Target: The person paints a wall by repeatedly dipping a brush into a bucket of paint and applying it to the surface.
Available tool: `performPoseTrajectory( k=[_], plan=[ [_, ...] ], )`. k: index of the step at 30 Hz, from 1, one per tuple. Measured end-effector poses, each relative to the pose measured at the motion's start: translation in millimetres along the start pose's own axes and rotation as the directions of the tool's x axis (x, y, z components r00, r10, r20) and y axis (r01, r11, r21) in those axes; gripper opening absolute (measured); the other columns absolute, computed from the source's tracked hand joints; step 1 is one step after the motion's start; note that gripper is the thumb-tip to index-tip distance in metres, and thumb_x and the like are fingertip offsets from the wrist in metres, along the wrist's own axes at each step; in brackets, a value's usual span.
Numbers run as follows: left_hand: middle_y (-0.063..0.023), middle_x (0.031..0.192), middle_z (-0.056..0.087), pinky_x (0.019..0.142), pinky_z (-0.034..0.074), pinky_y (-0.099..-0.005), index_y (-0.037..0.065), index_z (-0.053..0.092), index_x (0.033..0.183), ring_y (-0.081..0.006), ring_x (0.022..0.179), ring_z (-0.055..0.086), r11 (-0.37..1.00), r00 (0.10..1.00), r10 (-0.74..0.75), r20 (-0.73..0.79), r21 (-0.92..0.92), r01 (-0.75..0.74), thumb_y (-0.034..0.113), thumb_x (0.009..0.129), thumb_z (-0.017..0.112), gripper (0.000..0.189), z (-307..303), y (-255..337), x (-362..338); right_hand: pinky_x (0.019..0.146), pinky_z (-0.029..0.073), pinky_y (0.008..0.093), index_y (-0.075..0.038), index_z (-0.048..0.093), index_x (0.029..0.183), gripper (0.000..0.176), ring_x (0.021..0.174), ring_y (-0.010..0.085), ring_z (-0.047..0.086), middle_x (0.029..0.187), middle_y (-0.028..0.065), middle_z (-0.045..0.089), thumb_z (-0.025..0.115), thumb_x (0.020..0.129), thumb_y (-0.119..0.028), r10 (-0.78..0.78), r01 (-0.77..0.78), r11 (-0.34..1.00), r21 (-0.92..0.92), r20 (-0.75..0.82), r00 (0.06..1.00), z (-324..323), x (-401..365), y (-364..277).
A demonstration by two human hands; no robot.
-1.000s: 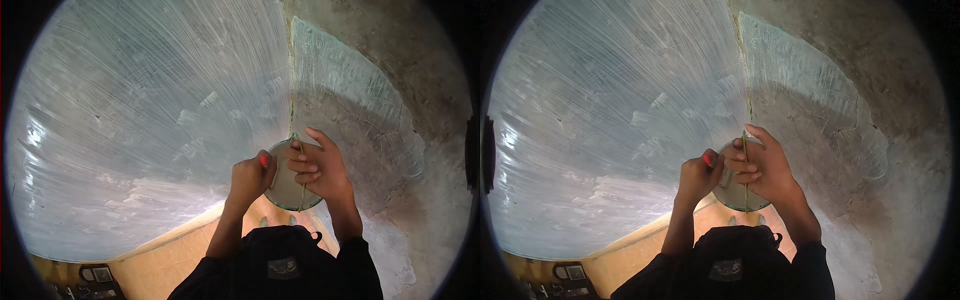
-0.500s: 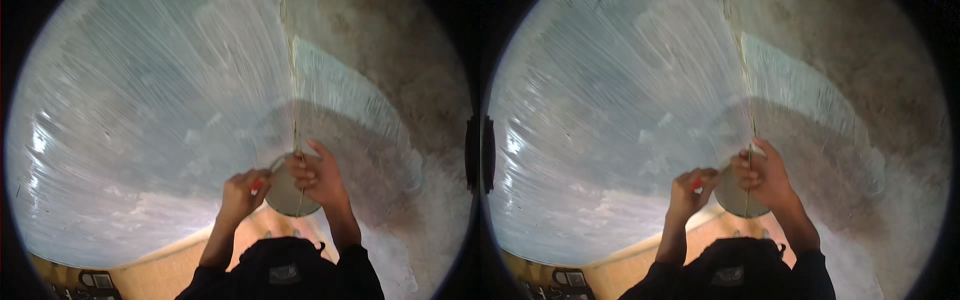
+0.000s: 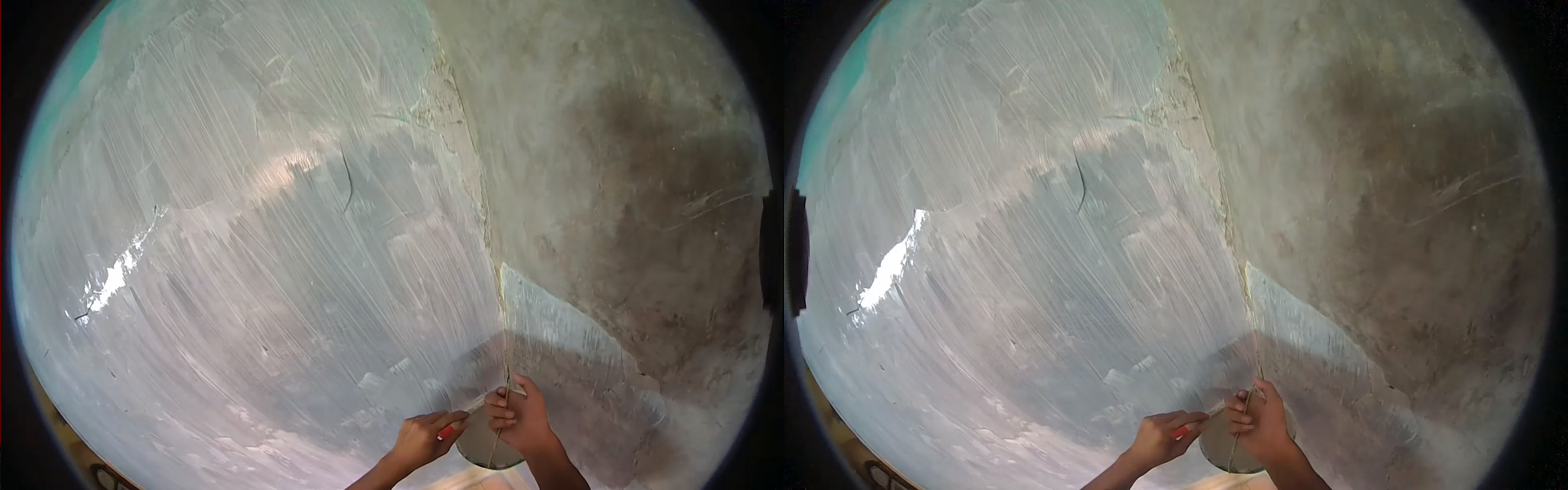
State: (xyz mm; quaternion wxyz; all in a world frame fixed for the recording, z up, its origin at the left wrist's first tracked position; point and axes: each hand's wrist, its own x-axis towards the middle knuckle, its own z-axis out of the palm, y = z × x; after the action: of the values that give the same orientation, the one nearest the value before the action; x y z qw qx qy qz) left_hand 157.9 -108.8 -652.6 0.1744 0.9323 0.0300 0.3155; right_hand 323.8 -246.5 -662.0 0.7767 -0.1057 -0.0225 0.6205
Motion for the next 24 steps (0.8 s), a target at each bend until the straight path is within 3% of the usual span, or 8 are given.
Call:
performPoseTrajectory(
  k=[7, 9, 10, 14, 15, 18, 20, 24],
  plan=[
    [-0.0124, 0.102, 0.074, 0.074, 0.057, -0.0298, 0.003, 0.072, 0.103, -0.0206, 0.085, 0.073, 0.974, 0.988, -0.102, -0.112, -0.214, 0.076, 0.010, 0.088, 0.073, 0.017, -64.0, 2.3, 32.3, 0.044, 0.030, 0.0240, -0.011, 0.048, 0.080, 0.038, 0.051, 0.0108, 0.037, 0.071, 0.0027, 0.044, 0.053, 0.092, -0.046, 0.109, -0.111, 0.992, 0.059, 0.037, 0.993, -18.0, 7.2, -11.7],
    [-0.0147, 0.105, 0.073, 0.076, 0.056, -0.0289, 0.001, 0.071, 0.104, -0.0152, 0.087, 0.071, 0.989, 0.975, 0.063, -0.213, -0.120, -0.090, 0.009, 0.091, 0.068, 0.015, -106.7, -2.8, 64.3, 0.044, 0.029, 0.0244, -0.012, 0.049, 0.080, 0.036, 0.050, 0.0107, 0.036, 0.070, 0.0025, 0.044, 0.053, 0.093, -0.045, 0.120, -0.119, 0.992, 0.041, -0.011, 0.993, -9.6, 2.8, -10.0],
    [-0.0148, 0.096, 0.074, 0.077, 0.056, -0.0303, -0.002, 0.072, 0.096, -0.0158, 0.086, 0.070, 0.998, 0.967, 0.006, -0.256, -0.055, -0.021, 0.002, 0.092, 0.064, 0.010, -133.2, 18.6, 88.0, 0.043, 0.028, 0.0247, -0.013, 0.049, 0.080, 0.035, 0.049, 0.0107, 0.035, 0.069, 0.0022, 0.044, 0.053, 0.094, -0.044, 0.128, -0.126, 0.992, 0.030, -0.067, 0.990, -7.1, 1.2, -9.1],
    [-0.0077, 0.079, 0.071, 0.058, 0.050, -0.0255, -0.003, 0.070, 0.102, -0.0125, 0.069, 0.066, 0.964, 0.869, 0.264, -0.419, 0.153, -0.219, 0.017, 0.100, 0.057, 0.024, -223.2, 65.8, 192.5, 0.043, 0.030, 0.0240, -0.009, 0.052, 0.079, 0.036, 0.051, 0.0103, 0.037, 0.071, 0.0027, 0.043, 0.054, 0.094, -0.041, 0.137, -0.135, 0.990, 0.034, -0.081, 0.987, -24.4, 2.6, -6.2],
    [-0.0085, 0.077, 0.072, 0.056, 0.051, -0.0258, -0.002, 0.072, 0.097, -0.0115, 0.061, 0.065, 0.909, 0.773, 0.415, -0.480, 0.255, -0.330, 0.015, 0.098, 0.060, 0.021, -241.6, 77.1, 222.3, 0.041, 0.030, 0.0240, -0.010, 0.053, 0.077, 0.036, 0.046, 0.0109, 0.036, 0.065, 0.0027, 0.046, 0.054, 0.096, -0.041, 0.105, -0.111, 0.993, -0.044, -0.123, 0.987, -25.7, 1.1, -1.9],
    [-0.0064, 0.062, 0.066, 0.051, 0.045, -0.0267, -0.001, 0.072, 0.082, -0.0099, 0.053, 0.059, 0.828, 0.650, 0.553, -0.521, 0.432, -0.358, 0.032, 0.097, 0.061, 0.038, -295.7, 122.6, 300.3, 0.038, 0.029, 0.0258, -0.012, 0.051, 0.074, 0.039, 0.041, 0.0115, 0.035, 0.058, 0.0031, 0.047, 0.052, 0.097, -0.043, 0.098, -0.117, 0.989, -0.095, -0.183, 0.978, -36.2, 3.6, 4.1],
    [-0.0080, 0.071, 0.069, 0.055, 0.052, -0.0263, -0.004, 0.071, 0.091, -0.0126, 0.064, 0.067, 0.782, 0.657, 0.599, -0.457, 0.510, -0.358, 0.037, 0.097, 0.060, 0.042, -325.5, 146.0, 350.9, 0.038, 0.026, 0.0276, -0.013, 0.051, 0.073, 0.040, 0.040, 0.0117, 0.033, 0.057, 0.0026, 0.046, 0.052, 0.097, -0.045, 0.063, -0.103, 0.984, -0.146, -0.255, 0.965, -39.4, 1.1, 10.1],
    [-0.0104, 0.073, 0.070, 0.059, 0.056, -0.0276, -0.006, 0.070, 0.087, -0.0155, 0.063, 0.069, 0.814, 0.696, 0.553, -0.458, 0.473, -0.335, 0.040, 0.093, 0.063, 0.047, -349.5, 167.9, 437.5, 0.038, 0.024, 0.0279, -0.014, 0.049, 0.073, 0.042, 0.039, 0.0117, 0.030, 0.055, 0.0010, 0.043, 0.052, 0.097, -0.048, -0.028, -0.063, 0.964, -0.260, -0.332, 0.943, -83.2, 23.8, 16.2]
  ],
)
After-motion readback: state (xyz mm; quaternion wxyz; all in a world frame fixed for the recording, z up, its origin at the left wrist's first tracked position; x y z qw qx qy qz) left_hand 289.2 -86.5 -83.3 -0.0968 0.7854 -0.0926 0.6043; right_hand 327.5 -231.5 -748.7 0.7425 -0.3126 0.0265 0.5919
